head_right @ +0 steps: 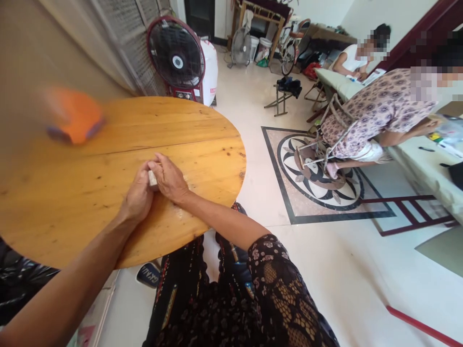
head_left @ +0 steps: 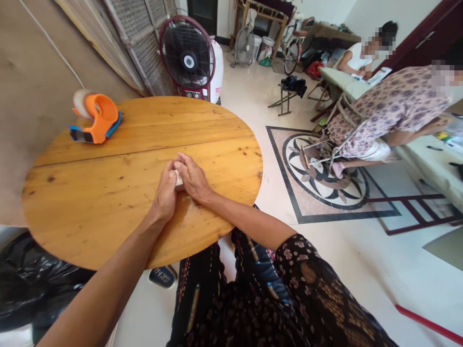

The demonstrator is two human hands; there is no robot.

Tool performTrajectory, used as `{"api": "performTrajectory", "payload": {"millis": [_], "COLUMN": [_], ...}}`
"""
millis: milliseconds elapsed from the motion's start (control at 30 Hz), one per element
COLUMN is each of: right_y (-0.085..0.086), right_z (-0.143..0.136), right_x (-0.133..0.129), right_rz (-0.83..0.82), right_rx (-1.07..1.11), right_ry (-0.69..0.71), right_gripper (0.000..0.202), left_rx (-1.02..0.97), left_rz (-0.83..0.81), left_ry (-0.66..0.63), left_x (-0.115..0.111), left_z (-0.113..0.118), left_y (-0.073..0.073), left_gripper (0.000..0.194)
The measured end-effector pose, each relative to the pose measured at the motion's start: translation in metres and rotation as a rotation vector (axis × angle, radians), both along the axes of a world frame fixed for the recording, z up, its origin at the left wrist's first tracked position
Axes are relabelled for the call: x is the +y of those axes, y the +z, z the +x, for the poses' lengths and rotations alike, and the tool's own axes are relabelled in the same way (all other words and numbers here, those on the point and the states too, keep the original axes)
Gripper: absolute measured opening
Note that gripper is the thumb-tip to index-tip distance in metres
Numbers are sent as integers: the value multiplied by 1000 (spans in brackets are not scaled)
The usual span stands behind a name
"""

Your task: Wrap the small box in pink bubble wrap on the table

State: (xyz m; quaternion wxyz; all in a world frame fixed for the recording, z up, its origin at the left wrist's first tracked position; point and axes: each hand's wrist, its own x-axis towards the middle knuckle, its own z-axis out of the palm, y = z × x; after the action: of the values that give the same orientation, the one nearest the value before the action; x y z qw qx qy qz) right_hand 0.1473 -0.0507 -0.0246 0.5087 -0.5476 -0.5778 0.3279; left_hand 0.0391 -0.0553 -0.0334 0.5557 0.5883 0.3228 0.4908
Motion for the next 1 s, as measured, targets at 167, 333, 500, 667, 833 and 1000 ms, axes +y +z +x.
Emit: {"api": "performTrajectory", "payload": {"millis": [167,333,500,667,833,1000], "right_y": [2,-5,-5,-5,1,17], "right_z": [2,2,2,1,8,30], "right_x": [-1,9,9,8,10,1], "right_rz": [15,10,7,18,41,113], "right_rx": [80,238,198,207,218,186], "right_ry": [-15,-31,12,53,30,-50], "right_gripper": [74,78,76,72,69,48], "left_rx": [-114,-177,-135,-128,-153,-152], "left_rz": [-139,-225,-229,-167,-230,-225], "left_ry": [79,140,60,-3,111,231], "left_x": [2,8,4,2,8,14], "left_z": [1,-4,0,3,-4,-13], "left_y": [2,5,9,11,6,3], "left_gripper": [55,61,57,58,58,51]}}
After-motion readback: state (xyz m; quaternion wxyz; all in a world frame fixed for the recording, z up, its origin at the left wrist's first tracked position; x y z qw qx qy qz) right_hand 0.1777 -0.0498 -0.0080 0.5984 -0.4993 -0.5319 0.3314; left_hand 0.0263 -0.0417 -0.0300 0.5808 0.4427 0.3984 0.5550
